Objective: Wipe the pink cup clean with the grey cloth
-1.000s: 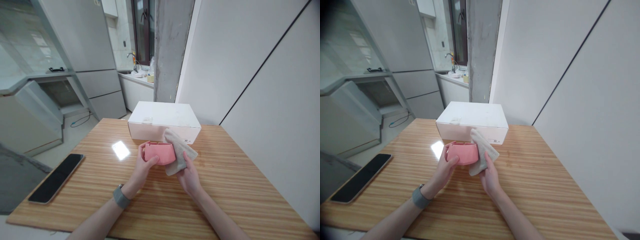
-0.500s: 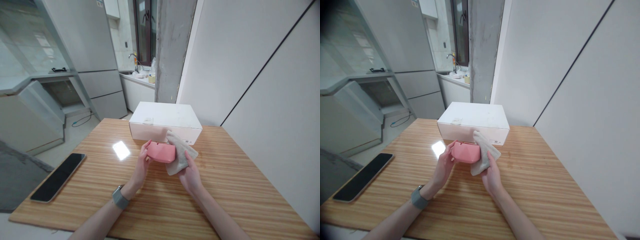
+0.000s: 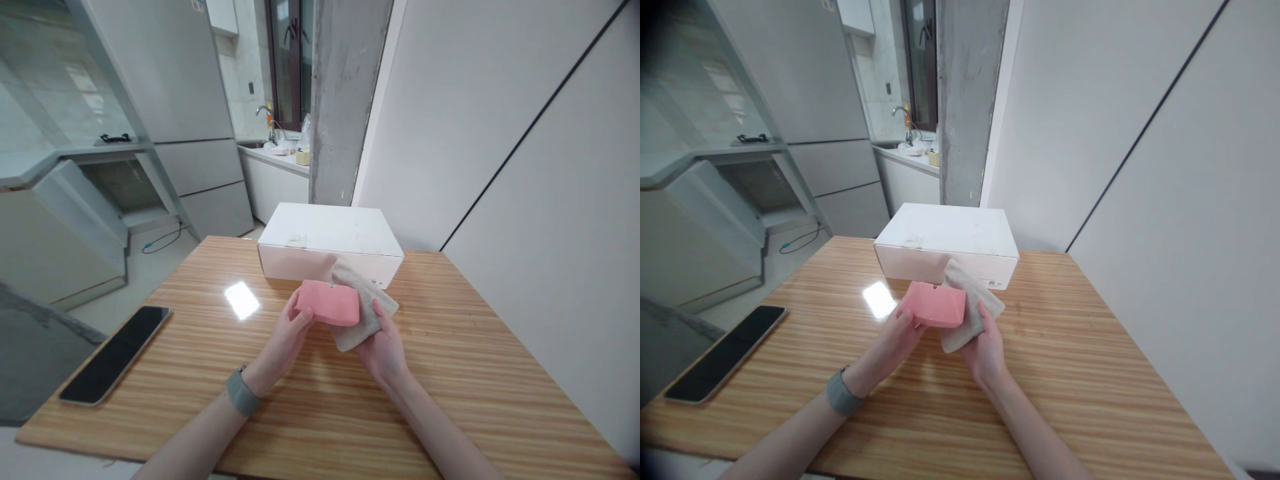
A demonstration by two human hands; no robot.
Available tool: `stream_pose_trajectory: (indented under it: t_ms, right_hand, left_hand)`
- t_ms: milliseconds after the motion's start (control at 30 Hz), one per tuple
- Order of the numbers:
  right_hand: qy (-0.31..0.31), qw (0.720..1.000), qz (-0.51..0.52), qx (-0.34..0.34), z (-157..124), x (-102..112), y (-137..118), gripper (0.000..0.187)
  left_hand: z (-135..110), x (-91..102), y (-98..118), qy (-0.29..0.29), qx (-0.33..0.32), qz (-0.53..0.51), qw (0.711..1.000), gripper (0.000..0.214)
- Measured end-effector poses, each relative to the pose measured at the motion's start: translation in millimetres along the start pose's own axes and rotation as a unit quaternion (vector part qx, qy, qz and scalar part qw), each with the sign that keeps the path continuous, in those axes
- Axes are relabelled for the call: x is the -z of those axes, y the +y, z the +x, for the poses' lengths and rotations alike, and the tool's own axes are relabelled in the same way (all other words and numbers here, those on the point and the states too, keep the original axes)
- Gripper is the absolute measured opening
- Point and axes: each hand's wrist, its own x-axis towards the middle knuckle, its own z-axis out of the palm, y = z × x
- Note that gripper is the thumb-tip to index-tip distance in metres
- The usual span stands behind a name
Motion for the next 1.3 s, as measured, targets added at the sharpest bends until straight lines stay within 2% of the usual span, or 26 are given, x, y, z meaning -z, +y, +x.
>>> stream_pose_trajectory:
  t_ms: [100, 200, 367, 567, 733, 833, 1000, 1200, 1300]
  right_hand:
    - [-0.007, 1.000, -0.002, 0.008, -1.2, -0.2, 0.5, 0.041]
    - [-0.011, 1.000, -0.007, 0.014, -3.0, -1.1, 0.7, 0.042]
    - [-0.016, 1.000, -0.017, 0.018, -5.6, -3.1, 1.1, 0.040]
    - [-0.008, 0.999, -0.027, 0.027, -5.2, -0.8, 8.5, 0.045]
    - [0.014, 0.999, -0.039, 0.030, -4.3, 1.6, 12.5, 0.047]
    - [0.020, 0.999, -0.036, 0.032, -3.5, 1.7, 10.7, 0.045]
    - [0.026, 0.999, -0.008, 0.045, -0.1, 0.7, 4.4, 0.038]
    - [0.006, 0.998, 0.004, 0.058, 1.0, 0.1, -3.6, 0.034]
    - [-0.005, 0.999, 0.000, 0.051, -0.2, -0.7, -6.4, 0.038]
  left_hand:
    - [-1.8, -1.2, 0.4, -0.029, 0.026, -0.031, 0.999, 0.057]
    - [-2.7, -3.1, 3.5, -0.020, 0.037, -0.030, 0.999, 0.055]
    - [-1.8, -4.9, 5.5, 0.033, 0.011, -0.007, 0.999, 0.066]
    - [1.6, 1.9, -0.9, 0.086, -0.045, 0.095, 0.991, 0.071]
    - [3.4, 5.6, -4.3, 0.125, -0.046, 0.154, 0.979, 0.073]
    - [4.6, 7.1, -5.1, 0.111, -0.046, 0.127, 0.985, 0.074]
    - [6.5, 5.9, -0.6, 0.065, -0.008, 0.015, 0.998, 0.049]
    - [1.4, -2.0, 4.0, 0.049, -0.015, 0.038, 0.998, 0.060]
    - [1.7, -1.2, 0.3, -0.002, -0.024, 0.027, 0.999, 0.053]
